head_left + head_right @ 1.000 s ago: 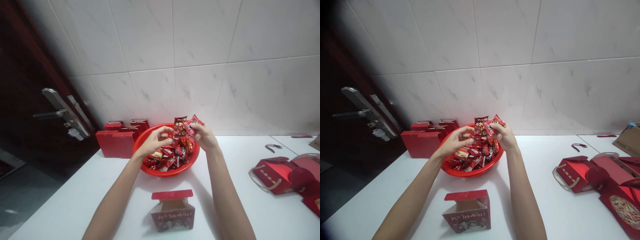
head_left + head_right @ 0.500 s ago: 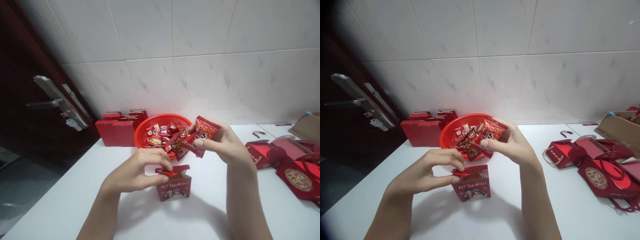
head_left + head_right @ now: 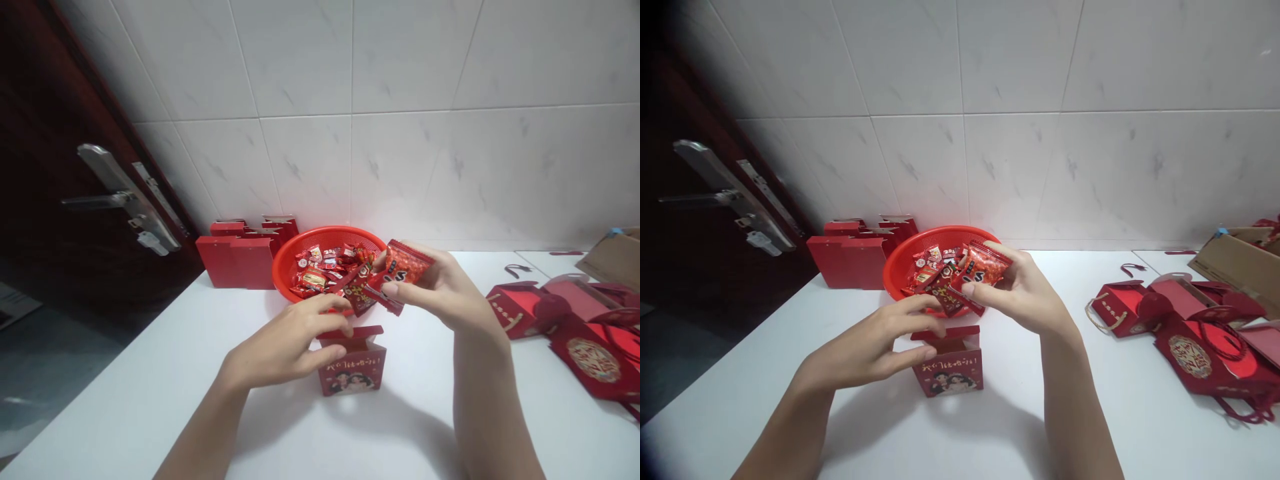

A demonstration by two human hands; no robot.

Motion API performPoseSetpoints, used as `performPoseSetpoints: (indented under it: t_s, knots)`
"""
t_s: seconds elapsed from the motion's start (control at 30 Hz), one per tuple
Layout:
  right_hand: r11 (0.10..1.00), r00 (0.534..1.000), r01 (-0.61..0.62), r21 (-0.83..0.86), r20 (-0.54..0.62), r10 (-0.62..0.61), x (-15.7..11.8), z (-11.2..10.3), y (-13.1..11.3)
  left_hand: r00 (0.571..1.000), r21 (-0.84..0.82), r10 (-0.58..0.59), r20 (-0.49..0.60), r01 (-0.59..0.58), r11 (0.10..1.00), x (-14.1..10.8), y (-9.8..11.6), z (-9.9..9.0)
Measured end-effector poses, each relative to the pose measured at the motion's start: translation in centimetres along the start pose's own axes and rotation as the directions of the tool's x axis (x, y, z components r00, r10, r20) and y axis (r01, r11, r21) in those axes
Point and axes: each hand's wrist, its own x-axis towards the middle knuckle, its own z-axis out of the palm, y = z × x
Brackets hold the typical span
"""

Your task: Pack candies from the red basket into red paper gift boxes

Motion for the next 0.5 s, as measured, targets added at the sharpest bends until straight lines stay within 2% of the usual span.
performPoseSetpoints:
  t_s: [0.2, 0.37, 0.5]
  knots:
    - [0.999, 1.000, -0.005, -0.046, 0.026, 0.006, -0.1, 0.1, 0.1, 0.995, 0.023, -0.028, 0.099, 0.026, 0.999, -0.3, -0.4, -0.1]
    - [0.998, 0.997, -0.008, -0.058, 0.078, 0.013, -0.1, 0.2, -0.2, 0.996, -0.044, -0.030, 0.079, 0.034, 0.998, 1.1, -1.3, 0.6]
    - [0.994, 0.992, 0.005, -0.106, 0.125, 0.008, -0.1, 0.1, -0.3, 0.997, -0.083, -0.071, 0.003, 0.071, 0.994, 2.0, -1.8, 0.8]
